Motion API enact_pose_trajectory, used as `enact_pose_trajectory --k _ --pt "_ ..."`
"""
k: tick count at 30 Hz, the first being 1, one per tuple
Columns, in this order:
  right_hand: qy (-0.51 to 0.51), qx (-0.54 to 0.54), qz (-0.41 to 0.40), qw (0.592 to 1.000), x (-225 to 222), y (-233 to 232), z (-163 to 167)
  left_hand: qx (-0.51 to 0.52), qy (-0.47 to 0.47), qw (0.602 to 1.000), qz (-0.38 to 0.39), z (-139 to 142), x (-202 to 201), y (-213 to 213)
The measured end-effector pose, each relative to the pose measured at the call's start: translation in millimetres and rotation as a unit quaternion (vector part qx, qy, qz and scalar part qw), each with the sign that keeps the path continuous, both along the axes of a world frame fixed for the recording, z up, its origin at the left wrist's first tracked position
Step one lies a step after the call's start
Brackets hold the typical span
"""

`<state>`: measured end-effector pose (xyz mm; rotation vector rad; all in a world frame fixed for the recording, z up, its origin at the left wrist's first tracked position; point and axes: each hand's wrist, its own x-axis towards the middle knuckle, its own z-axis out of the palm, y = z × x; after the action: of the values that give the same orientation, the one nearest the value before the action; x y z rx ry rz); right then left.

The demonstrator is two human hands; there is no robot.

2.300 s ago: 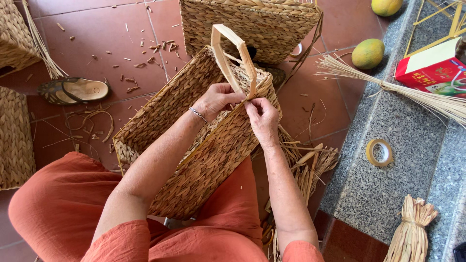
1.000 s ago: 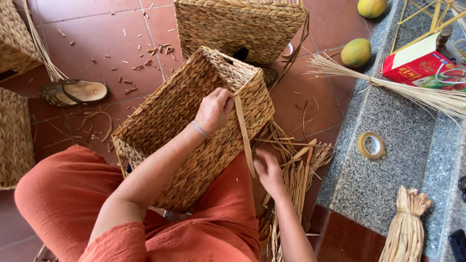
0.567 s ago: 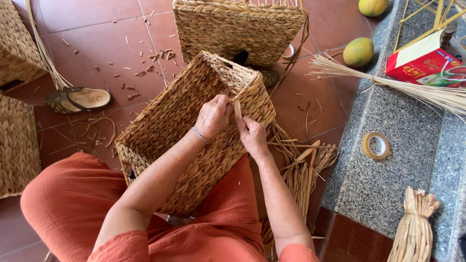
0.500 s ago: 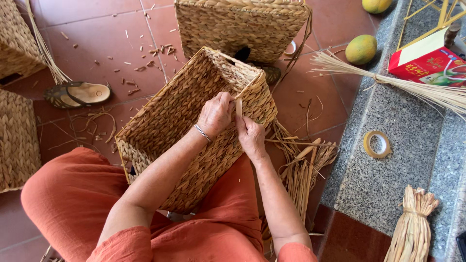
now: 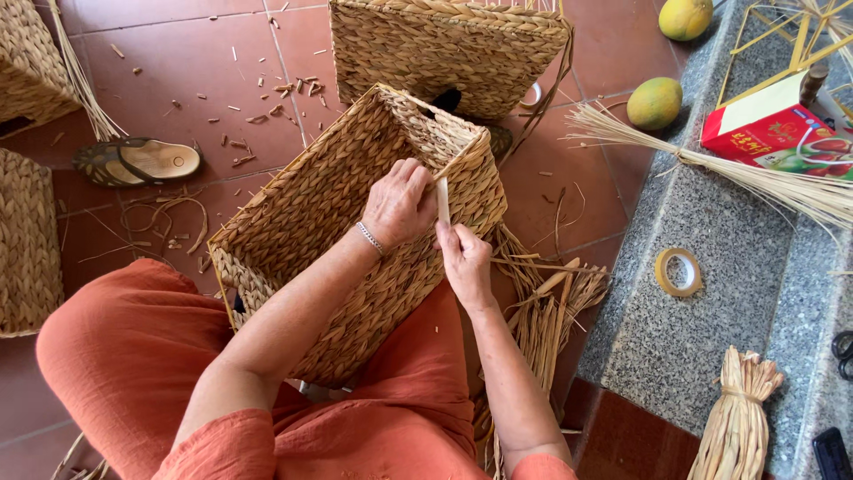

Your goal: The person sits on the floor weaving a water hyacinth basket. They cut a strip of weaving material with scissors, then wrap and tuck the flat strip around the basket's rim, working the strip along the edge and pressing the weave into place by hand.

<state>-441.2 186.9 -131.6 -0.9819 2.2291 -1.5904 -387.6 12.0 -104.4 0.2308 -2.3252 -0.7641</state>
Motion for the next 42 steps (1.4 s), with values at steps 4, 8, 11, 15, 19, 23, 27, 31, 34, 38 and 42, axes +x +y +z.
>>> enact_pose_trajectory --k 4,8,11,15,19,23,27,31,34,38,42 --pt "-0.023 -0.036 0.115 0.992 -1.0 -5.3 16.9 -0.113 0.019 0.993 0.040 0.9 -5.7 -2.5" --pt "0.167 -0.050 0.083 0.981 -40.1 -33.5 24.4 0.118 -0.040 0.992 0.014 -9.6 -23.4 -18.1" --pt "0.328 0.085 -0.056 0.939 -84.8 -44.5 26.8 0.499 -0.092 0.862 -0.009 -11.3 -24.0 -32.7" --pt "0.148 0.110 -0.011 0.983 -106.7 -57.1 14.4 0.751 -0.066 0.657 0.032 -6.3 -23.7 -40.4" --pt "0.062 0.098 0.022 0.993 -105.3 -60.1 4.0 0.761 -0.060 0.646 0.017 1.4 -17.6 -48.0" --pt "0.051 0.101 0.026 0.993 -106.0 -56.7 2.2 0.748 0.005 0.661 0.062 1.3 -6.9 -75.4" --pt "0.041 0.105 0.015 0.994 -104.1 -58.3 1.9 0.737 0.131 0.658 0.084 -5.6 7.0 -113.9" --pt "0.018 0.104 0.003 0.994 -101.7 -58.9 0.8 0.707 0.182 0.668 0.141 -7.6 16.0 -146.8" --pt "-0.004 0.089 0.018 0.996 -101.4 -55.4 0.4 0.631 0.216 0.701 0.253 -4.3 23.2 -168.7" --pt "0.012 0.072 0.043 0.996 -95.7 -52.2 -0.8 0.530 0.132 0.800 0.248 -8.5 52.2 -190.6" --pt "0.017 0.073 0.022 0.997 -87.7 -55.0 0.5 0.274 0.051 0.953 0.118 -24.4 68.5 -214.1"
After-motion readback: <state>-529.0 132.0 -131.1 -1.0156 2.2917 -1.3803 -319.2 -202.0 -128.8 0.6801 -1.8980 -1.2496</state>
